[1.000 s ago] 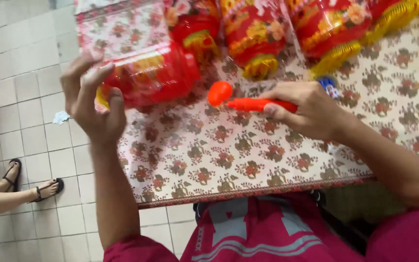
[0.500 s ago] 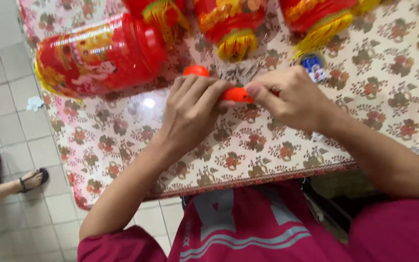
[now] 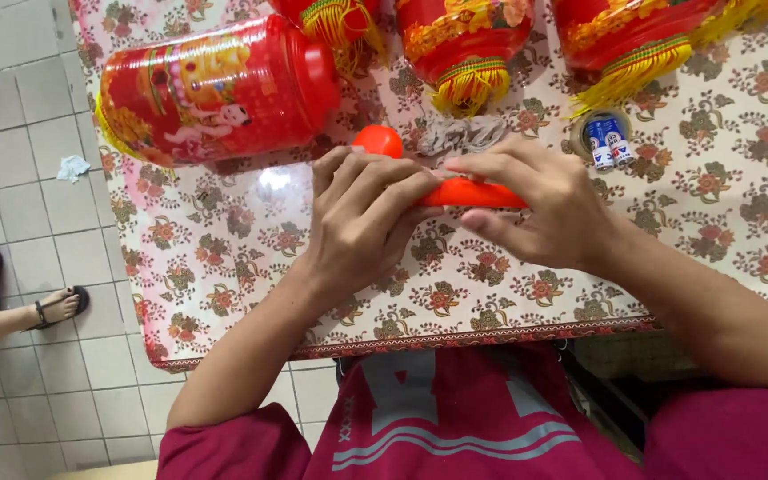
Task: Assembling small decorative lanterns by attaching plastic handles and internal components.
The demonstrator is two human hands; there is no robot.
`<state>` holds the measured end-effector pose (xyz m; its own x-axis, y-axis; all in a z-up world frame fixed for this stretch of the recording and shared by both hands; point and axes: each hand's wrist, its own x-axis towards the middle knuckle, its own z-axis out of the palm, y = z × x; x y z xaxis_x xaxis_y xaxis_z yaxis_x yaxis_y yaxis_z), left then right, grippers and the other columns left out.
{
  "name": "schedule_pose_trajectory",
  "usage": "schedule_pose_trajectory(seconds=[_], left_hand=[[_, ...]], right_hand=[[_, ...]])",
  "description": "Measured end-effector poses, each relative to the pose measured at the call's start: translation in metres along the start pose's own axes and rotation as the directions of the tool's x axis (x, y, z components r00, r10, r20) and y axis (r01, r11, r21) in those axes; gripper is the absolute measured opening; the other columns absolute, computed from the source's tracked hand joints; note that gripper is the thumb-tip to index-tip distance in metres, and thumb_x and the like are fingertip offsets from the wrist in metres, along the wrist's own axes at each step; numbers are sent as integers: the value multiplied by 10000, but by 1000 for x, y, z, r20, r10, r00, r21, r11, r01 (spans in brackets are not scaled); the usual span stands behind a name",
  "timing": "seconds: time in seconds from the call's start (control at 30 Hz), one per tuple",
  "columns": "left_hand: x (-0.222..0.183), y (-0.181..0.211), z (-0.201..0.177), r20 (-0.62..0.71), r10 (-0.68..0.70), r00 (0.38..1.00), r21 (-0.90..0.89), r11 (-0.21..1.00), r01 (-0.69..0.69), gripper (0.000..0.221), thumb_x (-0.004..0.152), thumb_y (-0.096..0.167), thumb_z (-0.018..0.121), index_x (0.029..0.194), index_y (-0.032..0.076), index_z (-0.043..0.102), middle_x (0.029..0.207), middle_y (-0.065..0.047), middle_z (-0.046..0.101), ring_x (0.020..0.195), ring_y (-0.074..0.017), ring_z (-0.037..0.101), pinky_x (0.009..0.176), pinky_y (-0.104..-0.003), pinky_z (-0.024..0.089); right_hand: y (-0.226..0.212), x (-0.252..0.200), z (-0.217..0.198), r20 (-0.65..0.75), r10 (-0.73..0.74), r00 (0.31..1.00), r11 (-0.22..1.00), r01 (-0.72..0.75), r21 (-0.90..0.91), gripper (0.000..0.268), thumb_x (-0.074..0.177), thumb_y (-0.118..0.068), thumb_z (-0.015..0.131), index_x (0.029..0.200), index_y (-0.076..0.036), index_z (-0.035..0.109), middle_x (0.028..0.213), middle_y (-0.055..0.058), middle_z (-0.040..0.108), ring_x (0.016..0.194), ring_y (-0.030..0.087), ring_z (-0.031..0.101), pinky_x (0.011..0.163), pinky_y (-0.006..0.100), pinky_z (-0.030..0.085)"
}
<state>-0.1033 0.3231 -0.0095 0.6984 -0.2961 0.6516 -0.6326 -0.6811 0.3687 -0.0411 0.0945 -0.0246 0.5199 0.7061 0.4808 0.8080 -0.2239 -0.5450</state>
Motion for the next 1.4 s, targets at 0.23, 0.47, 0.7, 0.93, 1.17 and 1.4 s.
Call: schedule_pose_trajectory(seconds=[0.23, 0.47, 0.7, 0.93, 1.17, 1.4], left_hand=[[-4, -7, 4, 20, 72, 997, 127, 989, -74, 265, 1038, 331, 662, 1054, 75, 730, 980, -66, 768, 869, -252, 714, 1055, -437, 343], [-1, -1, -1, 83, -7, 996, 114, 994, -2, 296, 1054, 339, 606, 1025, 66, 715, 927, -52, 751, 858, -262, 684, 1048, -449, 323], [-6, -4, 3, 21, 35, 999, 175, 984, -38, 230, 1036, 336, 714, 1039, 108, 743, 972, -37, 788, 913, -238, 706, 1129, -464, 242], [-2, 4, 0, 106, -44, 993, 315, 949, 8, 374, 1118, 356, 482, 988, 97, 719, 876, -3, 722, 851, -257, 641, 1048, -456, 285], [-2, 6, -3, 66, -51, 997, 260, 965, 32, 354, 1086, 390, 522, 1001, 111, 722, 941, -2, 745, 842, -248, 634, 1036, -454, 283], [-2, 14, -11, 99, -119, 988, 331, 940, 80, 310, 1093, 350, 528, 979, 130, 715, 929, 15, 725, 812, -255, 591, 1010, -434, 277]], right_hand=[[7, -5, 4, 39, -17, 999, 1000, 16, 15, 332, 1029, -217, 617, 1091, 97, 705, 845, 178, 736, 641, 252, 679, 537, 340, 561], [9, -9, 6, -20, -116, 993, 974, 109, -197, 368, 953, -228, 843, 1175, -27, 628, 1002, 151, 703, 714, 213, 664, 482, 284, 526], [0, 2, -1, 93, -59, 994, 995, 66, -74, 373, 1074, -280, 500, 1220, 1, 696, 952, 102, 786, 740, 226, 751, 564, 339, 579], [6, -1, -1, -51, -240, 969, 926, 213, -313, 279, 973, -155, 871, 1161, -7, 727, 869, 110, 742, 724, 217, 694, 603, 343, 581], [4, -8, 5, 2, -136, 991, 945, 130, -300, 344, 1002, -316, 716, 1201, -51, 625, 822, 72, 683, 653, 187, 628, 490, 295, 495], [-3, -4, 4, -44, -211, 976, 898, 176, -404, 257, 1042, -269, 697, 1175, -55, 749, 882, 87, 765, 744, 209, 658, 630, 349, 509]])
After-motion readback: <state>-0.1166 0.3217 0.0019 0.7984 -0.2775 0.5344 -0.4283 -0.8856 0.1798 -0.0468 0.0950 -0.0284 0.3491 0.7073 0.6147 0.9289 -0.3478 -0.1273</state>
